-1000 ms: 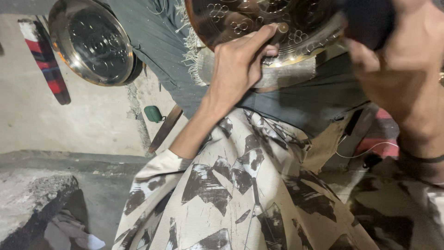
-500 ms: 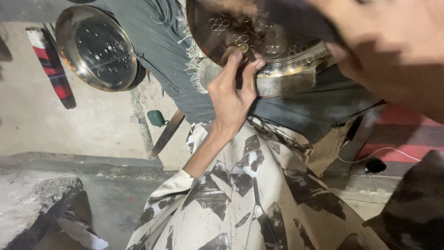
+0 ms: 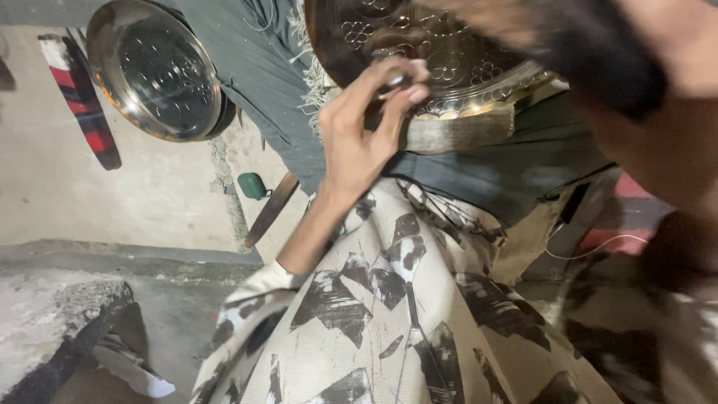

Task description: The person sits on the floor and uses a small hammer to tap the surface of a decorative metal plate resting on a cloth pad. They repeatedly tap different areas of the plate, occasionally lifting and repositioning it to access new sections.

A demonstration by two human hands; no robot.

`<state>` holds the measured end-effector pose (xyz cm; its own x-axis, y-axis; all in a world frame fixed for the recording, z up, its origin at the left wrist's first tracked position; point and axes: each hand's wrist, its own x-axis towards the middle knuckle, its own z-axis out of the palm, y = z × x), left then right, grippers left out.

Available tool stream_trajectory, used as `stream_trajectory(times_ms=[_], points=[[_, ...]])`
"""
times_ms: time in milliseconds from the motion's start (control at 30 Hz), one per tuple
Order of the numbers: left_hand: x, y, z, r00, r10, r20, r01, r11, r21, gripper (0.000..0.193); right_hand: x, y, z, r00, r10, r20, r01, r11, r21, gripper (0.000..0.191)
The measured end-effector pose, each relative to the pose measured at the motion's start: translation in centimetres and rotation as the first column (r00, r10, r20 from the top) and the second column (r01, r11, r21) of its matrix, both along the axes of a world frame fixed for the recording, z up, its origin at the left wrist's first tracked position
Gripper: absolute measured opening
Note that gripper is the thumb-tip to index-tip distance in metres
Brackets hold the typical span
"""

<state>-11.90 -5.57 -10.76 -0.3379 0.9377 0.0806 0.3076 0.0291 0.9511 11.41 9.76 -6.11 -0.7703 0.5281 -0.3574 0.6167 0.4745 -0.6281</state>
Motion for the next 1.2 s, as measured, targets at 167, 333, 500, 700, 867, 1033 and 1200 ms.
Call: stream_trajectory(times_ms=[167,333,500,700,867,1033,1200], points=[[-2.1,2.6,-0.8,0.922,-0.386,0.02,0.384,0.921,0.059,0.031,4.9,-5.4,-3.5,0.887,-0.3,-0.35,0.388,0.897,0.214,0.066],[-2.5,3.6,-1.4,0.869,-0.47,-0.156,0.483,0.874,0.06,0.032,6.7,-8.3,-5.0,0.676,-0.463,-0.574,0.596,0.801,0.056,0.083],[-2.2,3.7,-1.7,0.859,-0.465,-0.213,0.496,0.86,0.122,0.032,6.1,-7.9,-3.9,0.427,-0.746,-0.511,0.811,0.566,-0.148,0.06],[-2.0,4.0,-2.3,0.834,-0.482,-0.268,0.533,0.828,0.172,0.031,5.0,-7.0,-0.1,0.662,-0.62,-0.421,0.733,0.654,0.19,0.042],[-2.2,3.9,-2.0,0.803,-0.513,-0.304,0.575,0.802,0.164,0.029,4.2,-6.6,2.8,0.996,-0.088,-0.035,0.092,0.807,0.583,0.06],[-2.4,4.5,-1.5,0.753,-0.57,-0.328,0.639,0.753,0.159,0.036,4.0,-8.7,0.4,0.958,-0.206,-0.201,0.278,0.846,0.456,0.077],[-2.3,5.2,-1.6,0.669,-0.692,-0.272,0.721,0.693,0.014,0.035,4.7,-10.6,-3.5,0.863,-0.323,-0.388,0.461,0.817,0.346,0.063]])
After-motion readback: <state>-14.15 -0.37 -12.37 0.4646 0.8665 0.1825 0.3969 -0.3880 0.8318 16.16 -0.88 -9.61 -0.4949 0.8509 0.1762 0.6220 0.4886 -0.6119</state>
